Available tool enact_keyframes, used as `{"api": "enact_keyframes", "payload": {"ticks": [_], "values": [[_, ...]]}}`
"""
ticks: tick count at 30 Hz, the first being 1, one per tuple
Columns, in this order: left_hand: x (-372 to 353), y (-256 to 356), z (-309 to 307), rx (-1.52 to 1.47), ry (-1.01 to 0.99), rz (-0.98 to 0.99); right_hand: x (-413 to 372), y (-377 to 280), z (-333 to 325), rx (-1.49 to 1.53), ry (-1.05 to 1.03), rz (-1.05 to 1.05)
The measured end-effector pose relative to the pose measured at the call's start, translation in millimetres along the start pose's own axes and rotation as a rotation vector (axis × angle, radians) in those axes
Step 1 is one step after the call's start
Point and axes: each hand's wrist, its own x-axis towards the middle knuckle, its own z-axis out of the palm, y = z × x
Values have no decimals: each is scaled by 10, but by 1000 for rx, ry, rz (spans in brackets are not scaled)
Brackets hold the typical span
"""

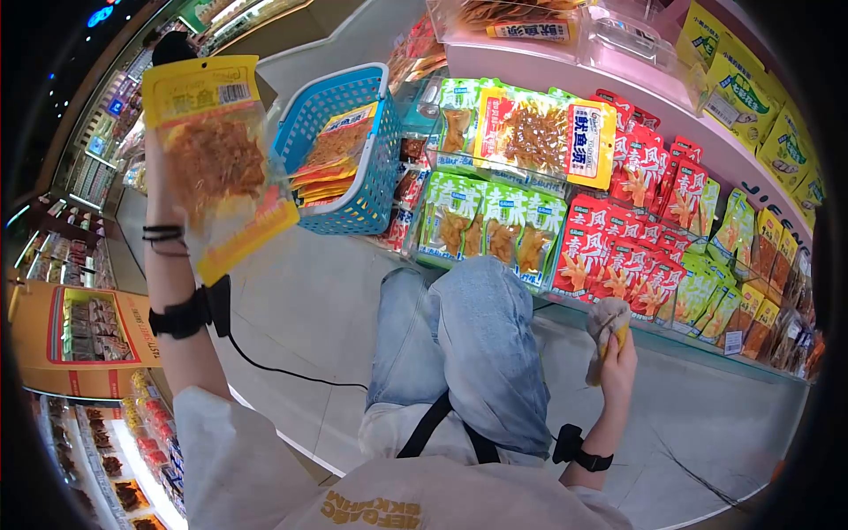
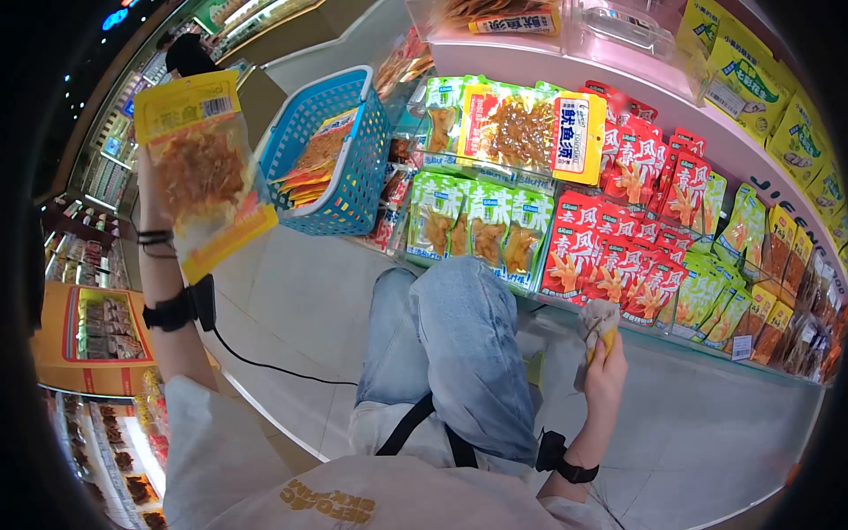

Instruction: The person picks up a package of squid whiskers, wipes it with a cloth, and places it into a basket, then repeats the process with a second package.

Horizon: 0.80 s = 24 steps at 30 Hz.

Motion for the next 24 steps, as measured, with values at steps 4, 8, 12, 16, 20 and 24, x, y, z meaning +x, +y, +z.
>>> {"api": "enact_keyframes", "payload": {"ticks": [4, 8, 12, 16, 20, 24], "values": [[545, -292, 657, 776, 16, 181, -30, -21, -45, -27, 7, 24], [834, -1111, 1013, 1076, -413, 56, -147, 70, -85, 58, 50, 18], [720, -1520, 1067, 1431, -705, -55, -240, 207, -241, 20, 95, -94], [556, -1686, 1033, 1174, -783, -126, -243, 172, -337, -33, 62, 30], [464, -1570, 1074, 1134, -1104, -337, -149, 163, -340, -17, 63, 22], [353, -1584, 981, 1118, -1082, -278, -110, 126, -297, 7, 68, 2]]}}
